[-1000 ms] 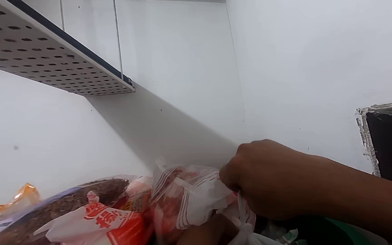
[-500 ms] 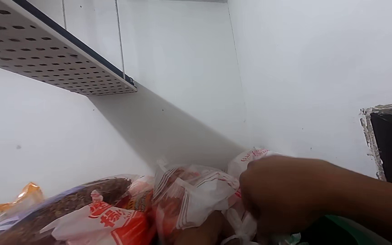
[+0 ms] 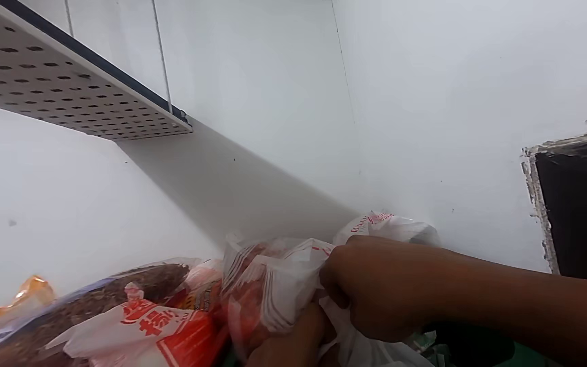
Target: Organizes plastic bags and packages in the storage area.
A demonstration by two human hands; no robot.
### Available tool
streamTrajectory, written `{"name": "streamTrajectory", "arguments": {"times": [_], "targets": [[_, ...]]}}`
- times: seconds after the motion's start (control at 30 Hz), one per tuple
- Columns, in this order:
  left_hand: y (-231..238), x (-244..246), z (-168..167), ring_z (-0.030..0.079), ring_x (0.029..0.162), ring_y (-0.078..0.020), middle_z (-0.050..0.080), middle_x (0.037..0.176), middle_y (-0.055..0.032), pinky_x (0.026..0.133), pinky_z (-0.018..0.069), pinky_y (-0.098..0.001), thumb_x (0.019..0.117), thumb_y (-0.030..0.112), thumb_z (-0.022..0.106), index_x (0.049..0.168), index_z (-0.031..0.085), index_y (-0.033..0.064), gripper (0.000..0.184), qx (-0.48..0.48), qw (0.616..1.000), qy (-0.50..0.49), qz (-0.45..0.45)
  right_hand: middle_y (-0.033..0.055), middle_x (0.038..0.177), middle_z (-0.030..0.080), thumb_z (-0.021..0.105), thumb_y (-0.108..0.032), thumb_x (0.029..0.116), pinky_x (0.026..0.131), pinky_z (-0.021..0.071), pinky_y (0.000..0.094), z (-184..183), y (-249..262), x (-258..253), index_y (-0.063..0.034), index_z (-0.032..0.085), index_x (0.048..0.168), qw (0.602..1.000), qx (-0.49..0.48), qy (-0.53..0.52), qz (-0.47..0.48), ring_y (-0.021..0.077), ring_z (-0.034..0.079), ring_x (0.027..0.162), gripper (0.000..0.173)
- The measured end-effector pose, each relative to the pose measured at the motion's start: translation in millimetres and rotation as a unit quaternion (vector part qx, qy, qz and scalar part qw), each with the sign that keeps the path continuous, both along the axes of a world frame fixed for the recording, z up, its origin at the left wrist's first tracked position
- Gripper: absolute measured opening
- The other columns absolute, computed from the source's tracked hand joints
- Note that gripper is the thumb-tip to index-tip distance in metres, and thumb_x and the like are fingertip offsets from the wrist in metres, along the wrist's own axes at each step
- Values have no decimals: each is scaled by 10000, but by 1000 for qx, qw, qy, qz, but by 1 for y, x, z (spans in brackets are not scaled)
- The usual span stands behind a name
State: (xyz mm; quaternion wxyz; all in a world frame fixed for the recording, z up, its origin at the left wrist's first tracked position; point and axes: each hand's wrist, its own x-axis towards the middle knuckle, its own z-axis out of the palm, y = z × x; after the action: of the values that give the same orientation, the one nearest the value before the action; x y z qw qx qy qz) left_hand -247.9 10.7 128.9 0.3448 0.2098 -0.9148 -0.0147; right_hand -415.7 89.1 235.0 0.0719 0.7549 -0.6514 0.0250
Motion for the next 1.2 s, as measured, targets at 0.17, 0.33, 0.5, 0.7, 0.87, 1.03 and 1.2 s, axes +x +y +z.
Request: {"name": "streamTrajectory", "arguments": {"times": [0.17,0.33,0.5,0.7,0.87,1.03,1.2], "targets": [[4,3,-1,691,709,-279,708,821,-115,569,519,-493,940,128,565,971,664,42,135,-57,998,3,-29,69,820,639,672,-175,910,655,529,495,-7,-6,-3,-87,667,953,991,-115,30,-62,255,652,804,98],[8,8,-9,711,747,-271,733,885,-144,613,542,-450,920,79,545,1040,717,23,217,-145,984,62,-85,6,765,646,703,-218,921,599,535,405,0,-16,-15,-130,692,858,969,-218,73,-88,177,658,732,109],[-18,27,-2,701,836,-84,722,931,19,740,603,-288,940,-15,553,1007,574,105,139,-9,905,358,-229,8,656,615,693,-225,927,523,517,433,16,-16,-22,-133,692,781,984,-146,-4,-100,173,624,611,172],[-9,54,25,753,816,-160,760,899,-48,736,637,-330,1042,-55,344,1129,531,31,224,200,822,473,-245,35,891,703,712,-175,913,665,553,437,6,-3,-9,-112,738,1040,995,24,-15,91,169,663,776,144],[-3,52,17,751,987,-213,770,1046,-101,906,622,-398,1103,43,310,1210,587,14,299,236,838,352,-343,92,874,691,814,-296,883,721,533,496,2,7,-1,-70,719,1090,988,110,48,99,234,657,800,321],[-13,30,-1,637,1218,-242,620,1346,-177,1042,551,-452,969,195,693,1400,500,-72,542,156,900,164,-373,39,767,639,672,-278,959,632,518,459,1,0,-6,-110,704,845,996,-65,25,54,200,640,757,206],[-1,2,16,522,1340,-264,509,1448,-232,1124,450,-416,765,514,862,1508,339,-62,1076,-8,988,123,-97,-79,602,567,754,-258,874,452,468,310,-2,-13,-19,-209,621,709,929,-351,-63,99,59,567,545,217]]}}
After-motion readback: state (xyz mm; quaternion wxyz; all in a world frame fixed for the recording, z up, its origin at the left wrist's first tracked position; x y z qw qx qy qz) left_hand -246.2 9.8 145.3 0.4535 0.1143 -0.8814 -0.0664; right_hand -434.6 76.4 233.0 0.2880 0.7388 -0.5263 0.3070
